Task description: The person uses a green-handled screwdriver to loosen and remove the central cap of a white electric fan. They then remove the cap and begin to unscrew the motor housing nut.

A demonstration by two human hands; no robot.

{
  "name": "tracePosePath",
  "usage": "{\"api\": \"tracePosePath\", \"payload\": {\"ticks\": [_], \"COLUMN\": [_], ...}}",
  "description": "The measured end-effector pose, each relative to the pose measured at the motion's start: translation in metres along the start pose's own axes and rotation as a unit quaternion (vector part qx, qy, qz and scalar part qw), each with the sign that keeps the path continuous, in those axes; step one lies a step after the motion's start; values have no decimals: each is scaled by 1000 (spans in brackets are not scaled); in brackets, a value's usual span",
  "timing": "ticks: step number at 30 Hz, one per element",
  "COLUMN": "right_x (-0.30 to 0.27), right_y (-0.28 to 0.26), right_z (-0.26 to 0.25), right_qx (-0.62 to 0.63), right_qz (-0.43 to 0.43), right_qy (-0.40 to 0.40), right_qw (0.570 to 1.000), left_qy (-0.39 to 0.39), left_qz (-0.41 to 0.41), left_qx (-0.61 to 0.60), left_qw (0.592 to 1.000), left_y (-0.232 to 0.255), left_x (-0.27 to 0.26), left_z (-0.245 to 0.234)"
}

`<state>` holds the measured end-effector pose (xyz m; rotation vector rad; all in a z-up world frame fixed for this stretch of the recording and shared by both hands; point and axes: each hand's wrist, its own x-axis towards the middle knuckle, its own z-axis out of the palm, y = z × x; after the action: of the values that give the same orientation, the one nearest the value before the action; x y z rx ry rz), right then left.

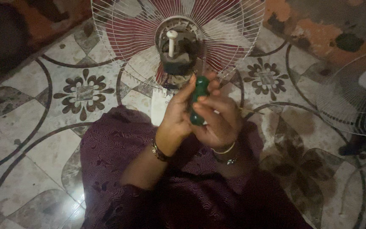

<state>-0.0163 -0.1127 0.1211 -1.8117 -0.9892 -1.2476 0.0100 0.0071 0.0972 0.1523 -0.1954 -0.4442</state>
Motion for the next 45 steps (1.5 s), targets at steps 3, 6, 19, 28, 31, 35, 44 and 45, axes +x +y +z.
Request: {"api": "tracePosePath", "payload": {"ticks": [3,6,19,28,31,35,44,45], "right_x": [-12,-23,-23,-23,-25,-24,-19,-19], "right_y": [1,6,9,9,12,15,19,20], "right_z": [-1,-2,-8,-7,-1,2,-14,-14], "right_qx": [24,51,67,27,44,80,113,109], "right_qz": [29,37,54,44,26,26,25,31], "right_qy": [-6,-24,14,17,42,43,-45,-43], "right_qw": [999,998,996,999,998,995,992,993], "left_qy": [27,50,51,42,33,47,66,72], "left_qz": [31,38,42,23,40,42,56,60], "left_qx": [75,103,92,113,115,128,124,137], "left_qw": [996,993,994,992,992,990,989,986], "left_y": [4,3,-7,-4,-6,-4,-5,-6], "left_x": [-9,-11,-7,-4,-4,-2,3,5], "left_z": [-7,-15,-23,-14,-14,-14,-26,-25]}}
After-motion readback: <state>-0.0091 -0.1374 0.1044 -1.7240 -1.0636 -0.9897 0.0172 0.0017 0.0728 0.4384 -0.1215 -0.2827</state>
